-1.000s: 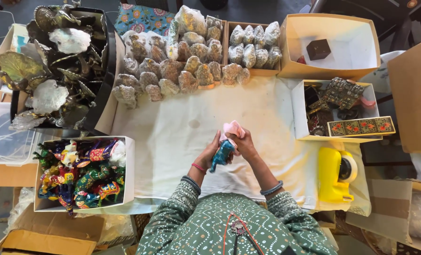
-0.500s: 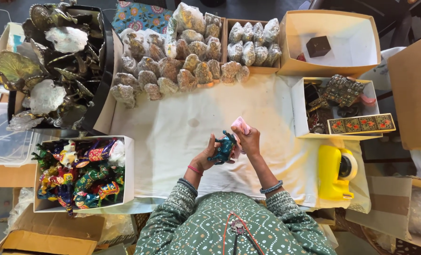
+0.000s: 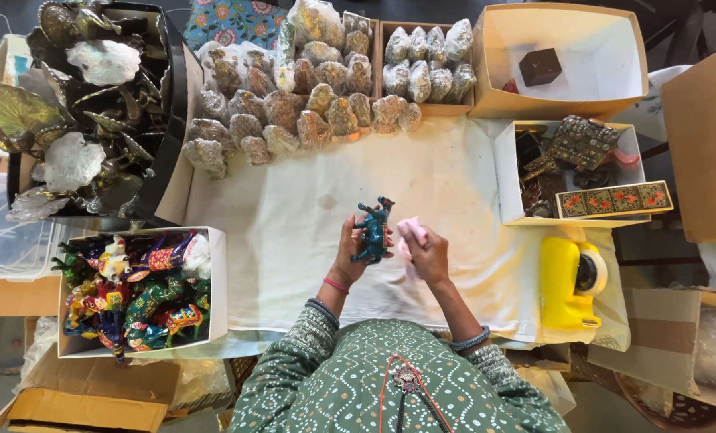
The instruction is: The person wipes a small, colorful decorative figurine with a pink cloth. They then pick up a piece of bubble wrap and wrap the figurine in it, placing the wrapped item into a box.
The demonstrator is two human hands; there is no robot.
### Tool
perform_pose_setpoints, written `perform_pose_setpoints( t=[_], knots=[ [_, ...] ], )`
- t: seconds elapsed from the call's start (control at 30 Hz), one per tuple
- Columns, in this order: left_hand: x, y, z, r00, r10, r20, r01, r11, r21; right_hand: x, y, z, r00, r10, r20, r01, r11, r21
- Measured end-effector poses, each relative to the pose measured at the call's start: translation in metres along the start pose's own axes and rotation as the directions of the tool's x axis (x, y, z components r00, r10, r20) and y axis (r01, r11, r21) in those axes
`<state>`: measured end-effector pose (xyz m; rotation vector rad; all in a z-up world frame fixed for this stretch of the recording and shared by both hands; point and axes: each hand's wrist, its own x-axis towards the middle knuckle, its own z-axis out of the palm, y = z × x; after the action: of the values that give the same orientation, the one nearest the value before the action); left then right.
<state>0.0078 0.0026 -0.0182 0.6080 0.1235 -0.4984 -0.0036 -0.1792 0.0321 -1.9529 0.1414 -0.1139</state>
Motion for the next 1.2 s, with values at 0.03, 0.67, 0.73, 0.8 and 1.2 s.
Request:
perform_pose_setpoints(
  t=[0.03, 0.67, 0.73, 0.8, 1.2],
  knots=[
    [0.003, -0.002, -0.003, 1.0, -0.001, 0.002, 0.001, 1.0, 0.001, 0.004, 0.007, -0.001, 1.0, -0.001, -0.002, 0.001, 1.0, 0.0],
    [0.001, -0.01, 0.023, 0.989, 0.058, -0.137, 0.023, 0.851, 0.525, 0.008, 0.011, 0.035, 0.977, -0.214, 0.005, 0.212, 0.973, 0.094],
    [0.008, -0.014, 0.013, 0.988, 0.07, -0.135, 0.007, 0.866, 0.501, 0.002, 0.023, 0.034, 0.977, -0.212, 0.023, 0.21, 0.973, 0.092],
    [0.02, -0.024, -0.008, 0.968, 0.219, -0.124, -0.146, 0.89, 0.433, -0.008, 0.032, 0.031, 0.934, -0.346, 0.084, 0.328, 0.928, 0.178],
    [0.018, 0.001, 0.021, 0.935, 0.078, -0.345, 0.032, 0.952, 0.304, -0.004, -0.006, 0.003, 0.967, -0.256, -0.009, 0.256, 0.965, 0.054]
  ],
)
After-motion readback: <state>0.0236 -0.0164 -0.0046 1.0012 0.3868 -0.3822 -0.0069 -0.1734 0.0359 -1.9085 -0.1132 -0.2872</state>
